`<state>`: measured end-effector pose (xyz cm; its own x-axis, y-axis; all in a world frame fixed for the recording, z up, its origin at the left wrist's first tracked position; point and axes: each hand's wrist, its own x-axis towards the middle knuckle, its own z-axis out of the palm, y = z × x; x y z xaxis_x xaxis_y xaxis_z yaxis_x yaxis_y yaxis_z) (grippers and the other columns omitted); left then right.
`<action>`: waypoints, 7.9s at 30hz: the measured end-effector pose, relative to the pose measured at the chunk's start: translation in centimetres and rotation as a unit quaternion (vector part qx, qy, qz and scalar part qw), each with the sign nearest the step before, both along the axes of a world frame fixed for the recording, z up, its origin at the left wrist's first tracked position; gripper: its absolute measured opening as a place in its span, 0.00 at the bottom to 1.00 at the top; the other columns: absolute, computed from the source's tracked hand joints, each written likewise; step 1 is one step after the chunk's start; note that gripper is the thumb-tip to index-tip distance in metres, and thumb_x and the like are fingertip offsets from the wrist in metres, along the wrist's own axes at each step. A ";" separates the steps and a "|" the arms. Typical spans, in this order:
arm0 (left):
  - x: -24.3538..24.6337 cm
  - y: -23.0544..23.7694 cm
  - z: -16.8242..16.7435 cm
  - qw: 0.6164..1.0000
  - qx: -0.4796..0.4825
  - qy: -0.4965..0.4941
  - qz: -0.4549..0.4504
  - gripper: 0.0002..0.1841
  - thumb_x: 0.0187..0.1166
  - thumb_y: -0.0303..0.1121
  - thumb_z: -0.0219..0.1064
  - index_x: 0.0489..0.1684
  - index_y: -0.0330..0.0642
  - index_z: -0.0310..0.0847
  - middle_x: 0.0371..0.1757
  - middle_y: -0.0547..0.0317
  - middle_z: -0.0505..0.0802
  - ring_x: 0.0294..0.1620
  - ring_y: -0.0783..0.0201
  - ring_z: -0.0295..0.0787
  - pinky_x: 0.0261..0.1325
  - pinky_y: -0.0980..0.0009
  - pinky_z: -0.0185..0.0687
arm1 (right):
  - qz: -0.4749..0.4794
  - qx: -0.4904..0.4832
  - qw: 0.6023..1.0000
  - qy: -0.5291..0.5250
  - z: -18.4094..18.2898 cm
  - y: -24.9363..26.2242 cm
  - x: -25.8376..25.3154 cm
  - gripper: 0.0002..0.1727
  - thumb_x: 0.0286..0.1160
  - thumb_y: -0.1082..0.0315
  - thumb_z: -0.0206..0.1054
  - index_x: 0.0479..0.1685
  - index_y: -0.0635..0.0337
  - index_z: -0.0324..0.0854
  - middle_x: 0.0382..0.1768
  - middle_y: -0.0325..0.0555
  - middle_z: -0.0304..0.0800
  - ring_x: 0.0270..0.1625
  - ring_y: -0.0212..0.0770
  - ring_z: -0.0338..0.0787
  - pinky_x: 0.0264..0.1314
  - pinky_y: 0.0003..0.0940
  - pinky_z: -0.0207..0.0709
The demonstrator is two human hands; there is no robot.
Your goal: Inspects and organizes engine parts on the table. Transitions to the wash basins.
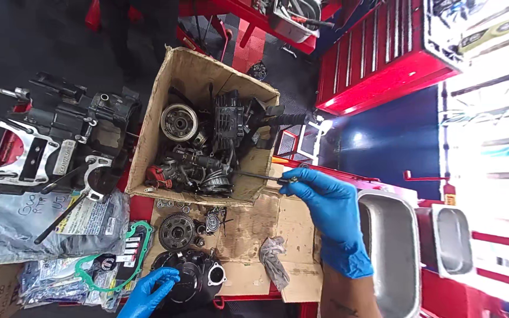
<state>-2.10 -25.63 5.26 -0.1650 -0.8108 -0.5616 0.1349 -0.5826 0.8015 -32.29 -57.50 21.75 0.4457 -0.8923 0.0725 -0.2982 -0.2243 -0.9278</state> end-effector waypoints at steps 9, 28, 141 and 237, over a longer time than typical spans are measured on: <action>-0.2 0.7 0.8 1.000 -0.019 0.006 0.006 0.15 0.84 0.26 0.59 0.63 0.28 0.82 0.56 0.51 0.94 0.57 0.65 0.92 0.66 0.64 0.86 | -0.046 0.141 0.983 -0.111 7.9 -3.0 1.3 0.13 0.85 0.71 0.58 0.52 0.64 0.89 0.40 0.46 0.97 0.39 0.35 0.95 0.44 0.29 0.91; -4.3 5.0 3.7 0.989 -0.123 -0.063 0.044 0.15 0.84 0.35 0.64 0.61 0.39 0.87 0.54 0.58 0.96 0.56 0.64 0.93 0.65 0.65 0.88 | -0.046 -0.051 0.993 -0.096 13.1 10.9 -10.9 0.10 0.80 0.59 0.68 0.52 0.45 0.91 0.45 0.32 0.96 0.41 0.30 0.94 0.44 0.26 0.90; 3.1 -26.3 7.9 0.732 -0.415 -0.452 0.298 0.18 0.88 0.41 0.57 0.59 0.40 0.89 0.57 0.52 0.95 0.64 0.58 0.89 0.72 0.57 0.78 | -0.227 -0.155 0.928 0.253 1.4 -4.1 3.0 0.17 0.82 0.56 0.67 0.50 0.62 0.90 0.41 0.46 0.94 0.41 0.31 0.91 0.49 0.33 0.85; 2.2 -27.3 7.9 0.683 -0.323 -0.611 0.236 0.19 0.87 0.44 0.58 0.55 0.40 0.91 0.52 0.49 0.96 0.59 0.49 0.92 0.66 0.49 0.81 | 0.007 -0.076 0.993 0.092 -4.6 -7.2 6.7 0.18 0.86 0.55 0.61 0.54 0.58 0.90 0.38 0.39 0.96 0.38 0.28 0.94 0.47 0.30 0.89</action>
<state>0.13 -52.94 13.14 0.4719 -0.7556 0.4543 -0.8144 -0.1763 0.5529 -25.62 -64.67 17.11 0.4764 -0.8706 0.1225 -0.4557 -0.3636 -0.8125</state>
